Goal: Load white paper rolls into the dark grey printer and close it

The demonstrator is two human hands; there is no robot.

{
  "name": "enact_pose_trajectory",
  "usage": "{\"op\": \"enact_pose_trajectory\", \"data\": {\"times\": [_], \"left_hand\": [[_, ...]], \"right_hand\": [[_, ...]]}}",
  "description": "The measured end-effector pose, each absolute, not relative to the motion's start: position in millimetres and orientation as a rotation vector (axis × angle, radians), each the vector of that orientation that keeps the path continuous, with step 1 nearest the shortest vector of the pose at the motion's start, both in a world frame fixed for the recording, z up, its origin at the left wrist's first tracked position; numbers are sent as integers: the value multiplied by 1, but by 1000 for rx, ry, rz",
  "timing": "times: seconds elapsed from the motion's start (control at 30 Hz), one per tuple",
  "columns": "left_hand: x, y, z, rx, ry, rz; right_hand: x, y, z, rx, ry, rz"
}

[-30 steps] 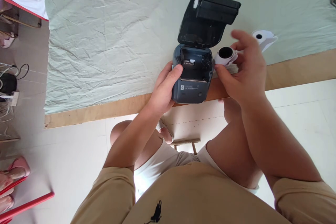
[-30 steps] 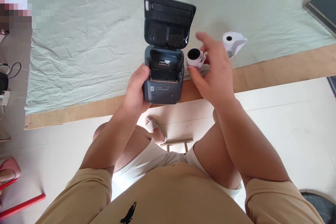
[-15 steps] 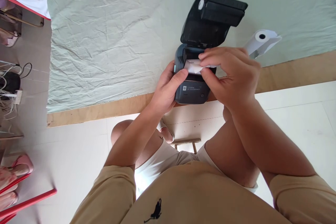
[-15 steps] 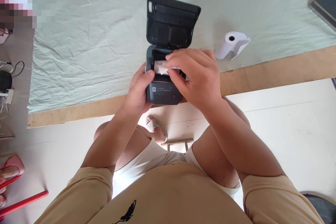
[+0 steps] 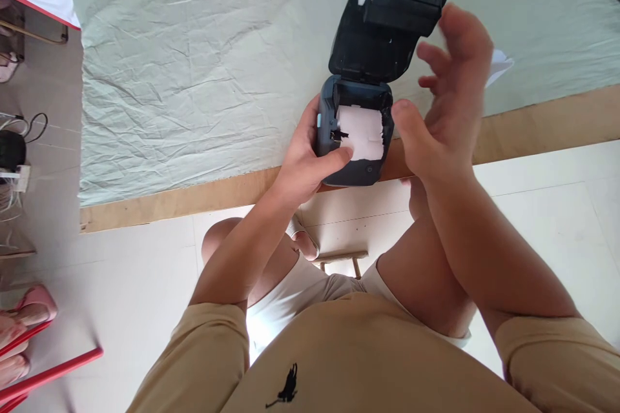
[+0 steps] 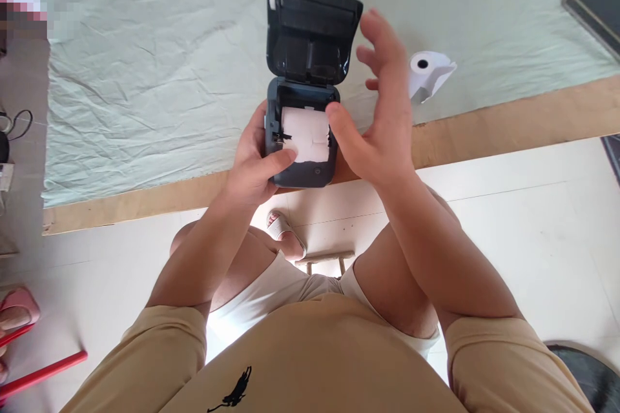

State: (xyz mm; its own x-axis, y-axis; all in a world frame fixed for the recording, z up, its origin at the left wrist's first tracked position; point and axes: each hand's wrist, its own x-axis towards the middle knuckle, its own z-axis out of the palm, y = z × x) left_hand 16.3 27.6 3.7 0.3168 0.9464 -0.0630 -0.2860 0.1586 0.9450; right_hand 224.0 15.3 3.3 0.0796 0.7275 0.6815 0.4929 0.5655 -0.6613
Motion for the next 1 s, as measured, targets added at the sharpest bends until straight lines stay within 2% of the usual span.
{"op": "enact_pose_trajectory", "data": {"times": [0.23, 0.53, 1.0], "left_hand": [[11, 36, -10, 1112, 758, 1043], [16, 24, 4, 963, 793, 997], [23, 25, 14, 796, 831, 1004]], "right_hand": [[231, 11, -15, -1097, -1479, 385], [232, 19, -29, -1087, -1596, 837], [235, 12, -31, -1054, -1621, 725]]}}
